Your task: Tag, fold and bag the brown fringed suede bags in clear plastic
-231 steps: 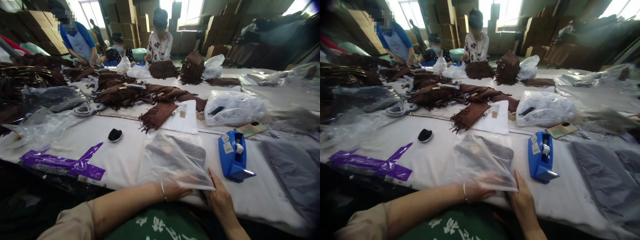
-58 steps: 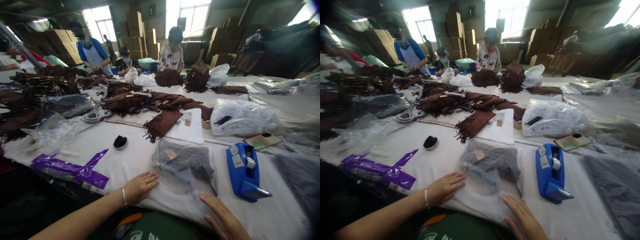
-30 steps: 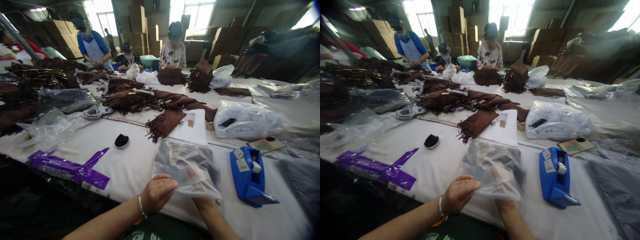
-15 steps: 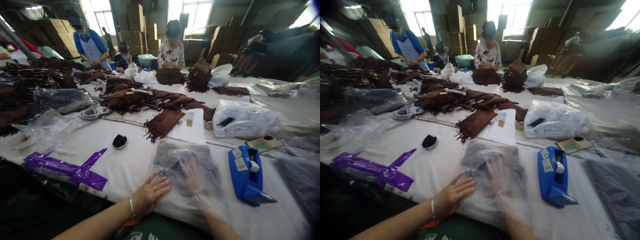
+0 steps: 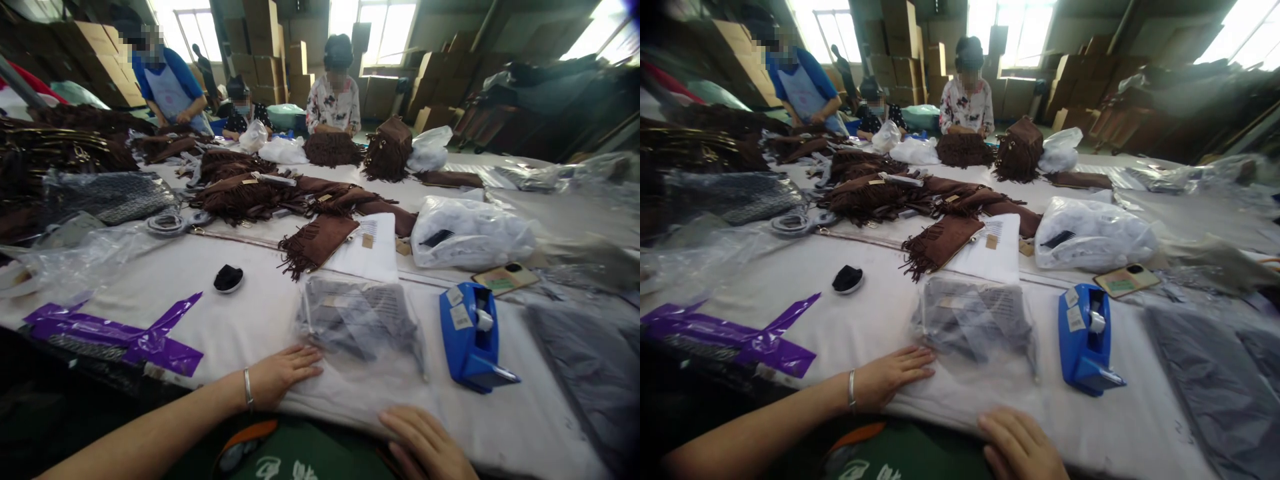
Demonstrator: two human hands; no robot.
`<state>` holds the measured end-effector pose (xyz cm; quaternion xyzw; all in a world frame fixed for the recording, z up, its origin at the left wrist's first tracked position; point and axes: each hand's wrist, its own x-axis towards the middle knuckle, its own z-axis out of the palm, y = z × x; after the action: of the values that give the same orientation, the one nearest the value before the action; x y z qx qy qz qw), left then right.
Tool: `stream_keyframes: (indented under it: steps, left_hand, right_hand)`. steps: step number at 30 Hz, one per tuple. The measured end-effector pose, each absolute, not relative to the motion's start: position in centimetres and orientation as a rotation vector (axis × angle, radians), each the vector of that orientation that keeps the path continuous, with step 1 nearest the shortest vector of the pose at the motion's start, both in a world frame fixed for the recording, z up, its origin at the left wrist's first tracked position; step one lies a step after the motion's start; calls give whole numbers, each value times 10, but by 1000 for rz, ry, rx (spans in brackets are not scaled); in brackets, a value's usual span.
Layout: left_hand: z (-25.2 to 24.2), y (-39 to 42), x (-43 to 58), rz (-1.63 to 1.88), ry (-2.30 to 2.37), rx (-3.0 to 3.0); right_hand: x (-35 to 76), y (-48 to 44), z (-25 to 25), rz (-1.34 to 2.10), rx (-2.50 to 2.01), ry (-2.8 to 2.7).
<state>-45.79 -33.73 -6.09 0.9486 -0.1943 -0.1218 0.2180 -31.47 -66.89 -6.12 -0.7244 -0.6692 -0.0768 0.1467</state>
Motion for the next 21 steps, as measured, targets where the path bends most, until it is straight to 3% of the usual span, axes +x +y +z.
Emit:
stream_keyframes:
  steps: [4,8,12,17,21]
  left_hand:
    - [-68,-320,-460,-274,-430,2728]
    - [-63,-315,-472,-92,-232,2772]
    - [-40,-359,-473,233,-355,2511]
    - [-29,-432,-433,245,-803,2279]
    - [-37,-465,-396,263,-565,2621]
  right_hand:
    - [-295,-654,-65,-116,-2361,-1752]
    - [-301,-661,-108,-147,-2259,-1570]
    - [-325,-656,-123,-121,-2095,-1191]
    - [-335,-650,-112,-99,-1969,-950]
    - [-325,-651,-108,-279,-1934,-1004]
